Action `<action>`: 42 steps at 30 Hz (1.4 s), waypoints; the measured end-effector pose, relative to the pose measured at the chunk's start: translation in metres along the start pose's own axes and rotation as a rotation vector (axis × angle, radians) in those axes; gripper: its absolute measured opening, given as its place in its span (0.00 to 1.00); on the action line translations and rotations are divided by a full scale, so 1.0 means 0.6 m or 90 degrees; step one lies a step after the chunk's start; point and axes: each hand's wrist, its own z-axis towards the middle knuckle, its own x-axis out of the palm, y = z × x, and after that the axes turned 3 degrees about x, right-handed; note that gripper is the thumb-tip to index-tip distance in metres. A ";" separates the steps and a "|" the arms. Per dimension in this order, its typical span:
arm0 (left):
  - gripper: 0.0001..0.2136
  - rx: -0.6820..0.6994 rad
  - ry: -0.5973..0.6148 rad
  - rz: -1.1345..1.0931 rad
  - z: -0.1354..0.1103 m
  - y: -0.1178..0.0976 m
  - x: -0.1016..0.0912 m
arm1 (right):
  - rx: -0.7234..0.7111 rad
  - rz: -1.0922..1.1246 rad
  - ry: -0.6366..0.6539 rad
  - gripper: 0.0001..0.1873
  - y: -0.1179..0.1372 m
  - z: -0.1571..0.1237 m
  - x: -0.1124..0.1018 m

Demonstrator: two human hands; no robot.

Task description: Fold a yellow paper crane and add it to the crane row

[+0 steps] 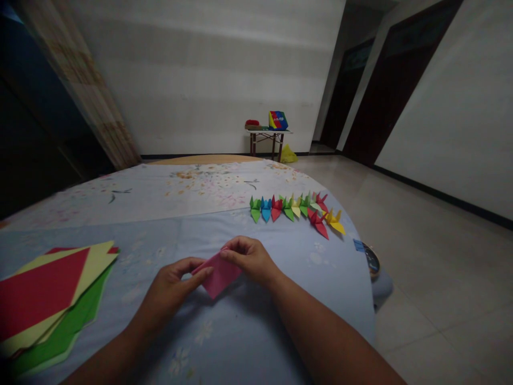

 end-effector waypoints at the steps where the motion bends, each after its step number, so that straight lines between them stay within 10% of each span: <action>1: 0.08 0.002 -0.002 0.003 0.000 -0.001 0.000 | -0.004 0.001 -0.003 0.15 0.000 0.000 0.000; 18: 0.16 -0.035 0.032 0.032 0.005 0.023 0.005 | 0.044 -0.158 -0.063 0.12 -0.014 0.013 -0.005; 25: 0.16 0.157 -0.013 0.460 -0.004 0.051 0.013 | 0.003 -0.493 -0.096 0.07 -0.036 0.024 -0.006; 32: 0.14 0.268 0.248 0.561 -0.022 0.028 0.024 | -0.017 -0.733 -0.086 0.08 -0.031 0.027 -0.007; 42: 0.21 0.222 0.370 0.586 -0.034 0.023 0.012 | 0.043 -0.834 -0.138 0.19 -0.028 0.052 -0.021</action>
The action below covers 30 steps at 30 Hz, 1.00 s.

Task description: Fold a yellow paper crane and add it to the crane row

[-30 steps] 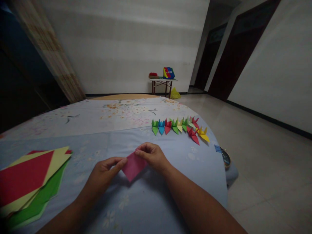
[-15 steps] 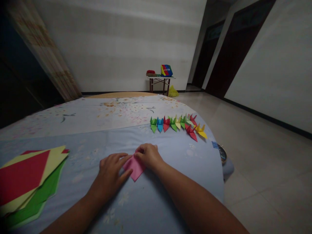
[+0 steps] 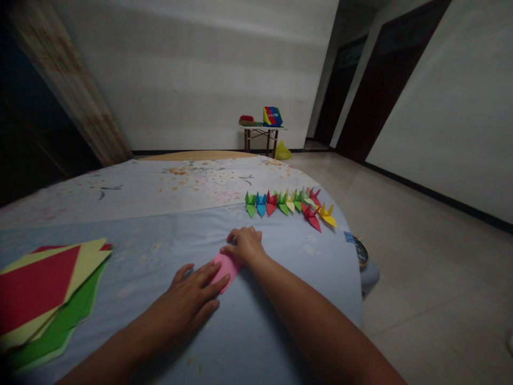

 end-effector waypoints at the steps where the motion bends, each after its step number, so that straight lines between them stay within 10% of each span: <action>1: 0.22 0.002 0.007 -0.003 -0.002 0.000 0.000 | 0.006 0.000 0.002 0.20 0.000 0.001 -0.001; 30: 0.19 0.031 -0.013 -0.058 -0.010 0.022 0.000 | -0.048 -0.020 0.158 0.39 -0.068 -0.033 -0.070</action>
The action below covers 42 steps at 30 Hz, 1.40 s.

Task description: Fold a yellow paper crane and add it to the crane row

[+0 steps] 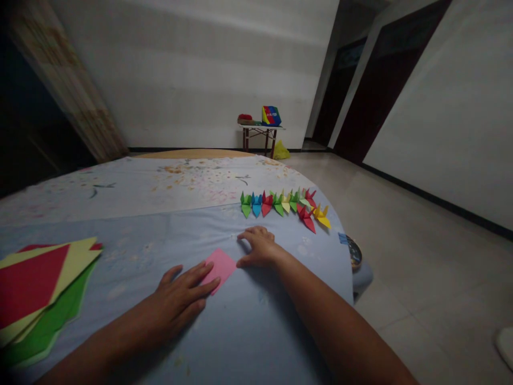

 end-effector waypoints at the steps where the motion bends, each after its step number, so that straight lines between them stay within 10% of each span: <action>1: 0.19 0.001 -0.006 -0.003 -0.001 0.001 0.001 | -0.011 0.019 0.001 0.38 0.002 0.002 0.000; 42: 0.07 0.078 -0.139 0.034 0.032 0.007 0.002 | -0.172 0.043 -0.120 0.17 0.000 -0.001 0.043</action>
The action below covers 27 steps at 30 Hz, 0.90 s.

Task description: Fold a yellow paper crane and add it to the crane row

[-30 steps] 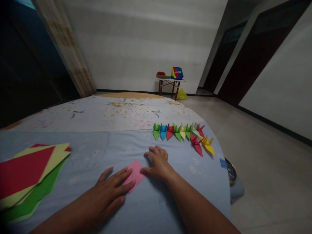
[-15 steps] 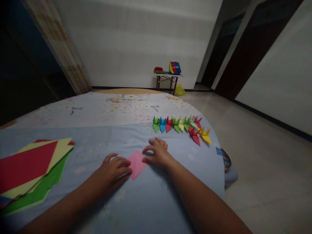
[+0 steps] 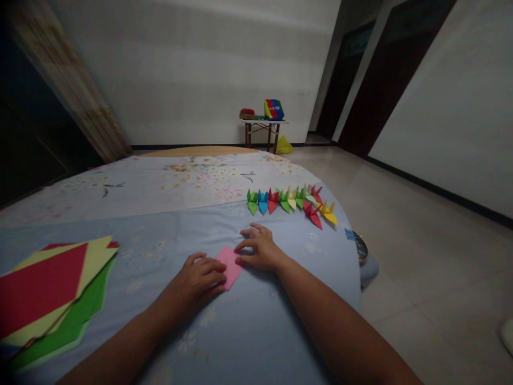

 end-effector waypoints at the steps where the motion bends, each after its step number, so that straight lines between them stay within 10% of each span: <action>1: 0.07 -0.001 -0.001 -0.004 0.000 0.000 0.001 | -0.003 0.000 0.002 0.18 0.000 0.000 -0.001; 12: 0.05 -0.039 -0.003 -0.028 -0.001 -0.007 0.004 | -0.025 -0.052 0.054 0.31 0.013 -0.003 -0.009; 27: 0.22 -0.185 0.124 0.065 -0.010 -0.080 0.002 | 0.110 -0.124 -0.040 0.23 0.040 0.050 0.029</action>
